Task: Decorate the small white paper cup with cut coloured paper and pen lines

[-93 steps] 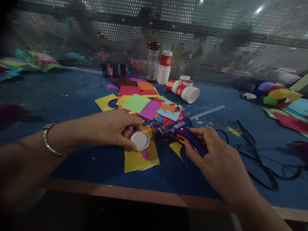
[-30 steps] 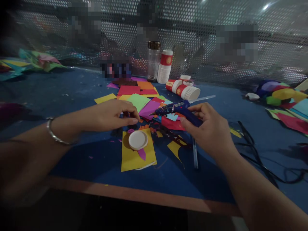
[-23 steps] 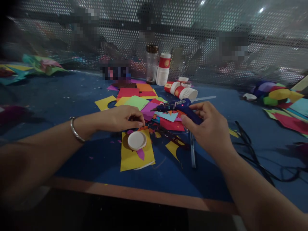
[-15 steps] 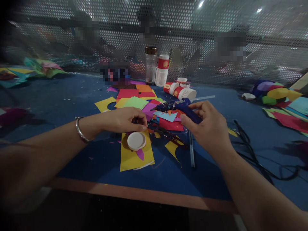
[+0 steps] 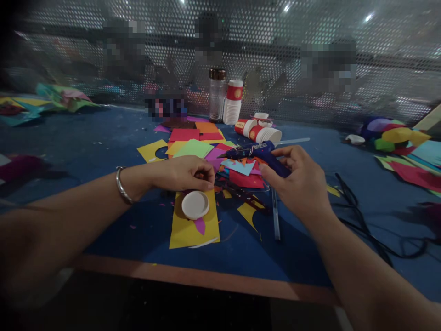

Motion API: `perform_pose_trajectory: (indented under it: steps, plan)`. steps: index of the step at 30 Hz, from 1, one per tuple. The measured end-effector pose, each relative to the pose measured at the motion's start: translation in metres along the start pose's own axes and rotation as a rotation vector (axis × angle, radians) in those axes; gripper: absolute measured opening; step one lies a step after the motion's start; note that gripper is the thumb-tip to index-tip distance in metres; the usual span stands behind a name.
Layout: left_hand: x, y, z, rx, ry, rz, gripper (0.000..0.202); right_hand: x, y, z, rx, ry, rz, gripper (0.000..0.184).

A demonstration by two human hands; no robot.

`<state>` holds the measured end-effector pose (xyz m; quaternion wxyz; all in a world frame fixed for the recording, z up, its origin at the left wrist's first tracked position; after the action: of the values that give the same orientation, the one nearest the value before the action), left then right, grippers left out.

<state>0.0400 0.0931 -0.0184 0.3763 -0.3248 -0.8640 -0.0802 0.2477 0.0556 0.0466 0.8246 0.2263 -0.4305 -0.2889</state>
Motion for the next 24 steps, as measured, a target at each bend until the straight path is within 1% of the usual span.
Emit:
perform_pose_trajectory:
  steps: [3,8,10,13,17,20,24]
  plan:
    - [0.001,0.0,0.002,0.006,-0.029,-0.009,0.007,0.0,0.0,-0.002,-0.005,-0.002,-0.002,0.04]
    - [0.013,0.003,0.005,-0.065,-0.099,-0.101,0.007,0.001,0.0,-0.004,0.002,0.01,-0.01,0.039]
    - [0.016,0.004,0.007,-0.081,-0.131,-0.112,0.01,0.001,0.0,-0.004,0.01,0.022,-0.015,0.04]
    - [0.018,0.003,0.008,-0.098,-0.16,-0.09,0.015,0.002,0.0,-0.003,0.021,0.028,-0.024,0.04]
    - [0.019,-0.002,0.007,-0.117,-0.137,-0.055,0.024,0.002,0.0,-0.004,0.013,0.032,-0.018,0.038]
    - [0.02,-0.004,0.005,-0.134,-0.109,-0.03,0.023,0.004,0.0,-0.003,0.009,0.032,-0.025,0.037]
    - [0.018,-0.004,0.009,-0.105,-0.047,0.008,0.022,0.004,0.0,-0.003,-0.009,0.013,-0.015,0.039]
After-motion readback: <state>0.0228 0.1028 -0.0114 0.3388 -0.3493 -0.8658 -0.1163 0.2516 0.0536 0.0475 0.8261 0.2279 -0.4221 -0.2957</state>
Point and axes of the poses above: each hand's wrist, its own y-axis towards the middle knuckle, its own x-axis out of the back of the hand, z = x × y, the point moved 9 cm from there along y, towards the middle knuckle, and after that the axes turned 7 degrees about -z, right-handed, at the moved point
